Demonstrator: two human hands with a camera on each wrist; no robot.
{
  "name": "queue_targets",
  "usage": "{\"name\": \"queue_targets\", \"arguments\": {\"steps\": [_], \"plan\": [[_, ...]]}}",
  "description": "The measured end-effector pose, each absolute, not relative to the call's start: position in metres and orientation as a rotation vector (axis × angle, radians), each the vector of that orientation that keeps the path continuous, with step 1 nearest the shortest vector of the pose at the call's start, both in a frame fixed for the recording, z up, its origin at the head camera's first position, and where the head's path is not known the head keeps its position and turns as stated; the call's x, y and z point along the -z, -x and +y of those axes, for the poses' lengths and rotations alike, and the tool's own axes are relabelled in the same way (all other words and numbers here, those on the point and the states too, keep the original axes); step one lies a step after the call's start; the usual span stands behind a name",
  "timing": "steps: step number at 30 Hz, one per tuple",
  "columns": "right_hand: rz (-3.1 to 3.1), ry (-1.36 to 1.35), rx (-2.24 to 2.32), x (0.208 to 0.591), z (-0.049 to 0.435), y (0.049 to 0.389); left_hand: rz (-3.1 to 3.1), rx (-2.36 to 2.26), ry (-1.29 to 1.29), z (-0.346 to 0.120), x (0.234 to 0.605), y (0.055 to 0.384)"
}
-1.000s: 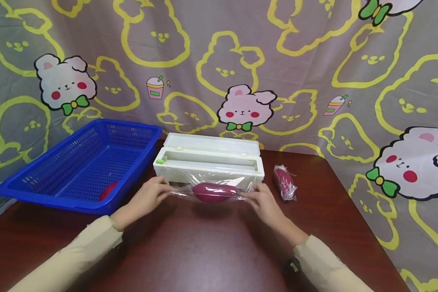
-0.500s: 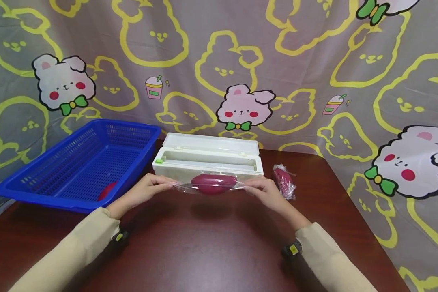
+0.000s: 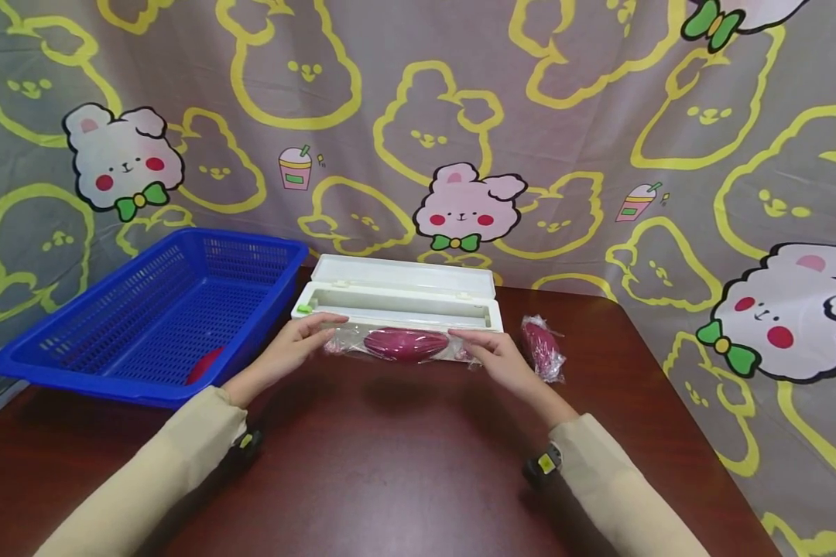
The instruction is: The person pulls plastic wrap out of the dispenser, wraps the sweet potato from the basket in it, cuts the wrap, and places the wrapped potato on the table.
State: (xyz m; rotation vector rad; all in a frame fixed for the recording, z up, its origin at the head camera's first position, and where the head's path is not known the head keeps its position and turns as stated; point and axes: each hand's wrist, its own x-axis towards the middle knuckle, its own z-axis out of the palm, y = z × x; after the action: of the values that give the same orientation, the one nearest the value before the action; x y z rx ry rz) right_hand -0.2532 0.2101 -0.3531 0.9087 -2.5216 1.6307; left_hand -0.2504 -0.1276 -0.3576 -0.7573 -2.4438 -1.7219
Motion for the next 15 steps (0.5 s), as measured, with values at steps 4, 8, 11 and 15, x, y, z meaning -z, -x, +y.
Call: {"name": "queue_targets", "arguments": {"steps": [4, 8, 11, 15], "plan": [[-2.55, -0.882, -1.686, 0.35, 0.2036, 0.2558, -2.472, 1.656, 0.826, -0.1238, 0.3573, 0.2543], [-2.57, -0.87, -1.705, 0.347, 0.2015, 0.2564, -2.527, 1.548, 0.899, -0.1229, 0.3567, 0.2544], [-2.613, -0.908, -1.614, 0.3455, 0.2009, 0.2566, -2.569, 1.436, 0.952, -0.1232, 0.3565, 0.2542], [-2.649, -0.941, -1.495, 0.3462, 0.1984, 0.2594, -2.588, 1.35, 1.024, -0.122, 0.3577, 0.2576]]}}
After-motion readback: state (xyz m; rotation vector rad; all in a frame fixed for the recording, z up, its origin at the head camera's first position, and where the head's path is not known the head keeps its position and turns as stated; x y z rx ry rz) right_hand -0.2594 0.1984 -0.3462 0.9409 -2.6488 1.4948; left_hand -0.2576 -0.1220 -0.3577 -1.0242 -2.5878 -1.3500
